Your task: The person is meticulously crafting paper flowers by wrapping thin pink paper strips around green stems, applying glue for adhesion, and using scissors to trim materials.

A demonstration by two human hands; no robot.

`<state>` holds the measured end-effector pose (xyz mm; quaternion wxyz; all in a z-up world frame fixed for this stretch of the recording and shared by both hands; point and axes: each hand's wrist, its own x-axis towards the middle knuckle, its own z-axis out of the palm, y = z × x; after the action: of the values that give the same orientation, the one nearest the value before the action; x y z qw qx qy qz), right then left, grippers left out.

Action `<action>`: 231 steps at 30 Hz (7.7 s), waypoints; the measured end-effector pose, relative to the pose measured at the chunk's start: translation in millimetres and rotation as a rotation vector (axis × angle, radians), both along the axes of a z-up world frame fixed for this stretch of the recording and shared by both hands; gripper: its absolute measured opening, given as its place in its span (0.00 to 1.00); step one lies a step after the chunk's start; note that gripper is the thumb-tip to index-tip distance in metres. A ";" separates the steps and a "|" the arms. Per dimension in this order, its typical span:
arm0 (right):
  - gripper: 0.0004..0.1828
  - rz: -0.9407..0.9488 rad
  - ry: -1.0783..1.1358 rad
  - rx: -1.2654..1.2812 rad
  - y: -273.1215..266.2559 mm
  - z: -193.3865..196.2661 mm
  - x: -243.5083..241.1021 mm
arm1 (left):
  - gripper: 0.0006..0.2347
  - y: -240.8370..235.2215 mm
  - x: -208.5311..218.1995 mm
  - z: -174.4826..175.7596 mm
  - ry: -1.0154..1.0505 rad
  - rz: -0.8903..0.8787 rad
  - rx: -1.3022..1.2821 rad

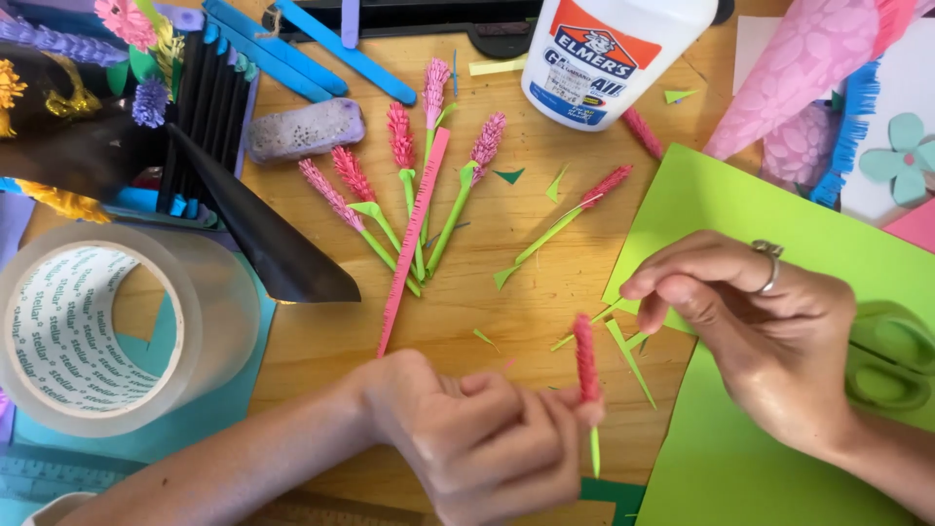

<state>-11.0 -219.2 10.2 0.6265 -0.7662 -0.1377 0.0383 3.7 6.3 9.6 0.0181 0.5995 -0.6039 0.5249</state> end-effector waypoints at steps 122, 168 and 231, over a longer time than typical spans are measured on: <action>0.10 -0.027 0.197 0.102 -44.6 15.1 -53.6 | 0.06 -37.2 -75.5 5.8 1.928 -0.345 -0.345; 0.12 0.215 -0.239 -0.477 -7.1 60.6 59.8 | 0.07 -5.0 -2.5 -24.6 2.045 -0.367 -0.918; 0.18 0.385 -0.515 -0.602 -25.7 -11.4 53.8 | 0.03 -8.1 0.0 -24.9 1.991 -0.230 -0.900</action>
<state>42.9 -244.8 -1.2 0.3019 -0.8596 -0.4123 0.0007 3.7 -1.8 -15.3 0.7631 0.6336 -0.1245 -0.0267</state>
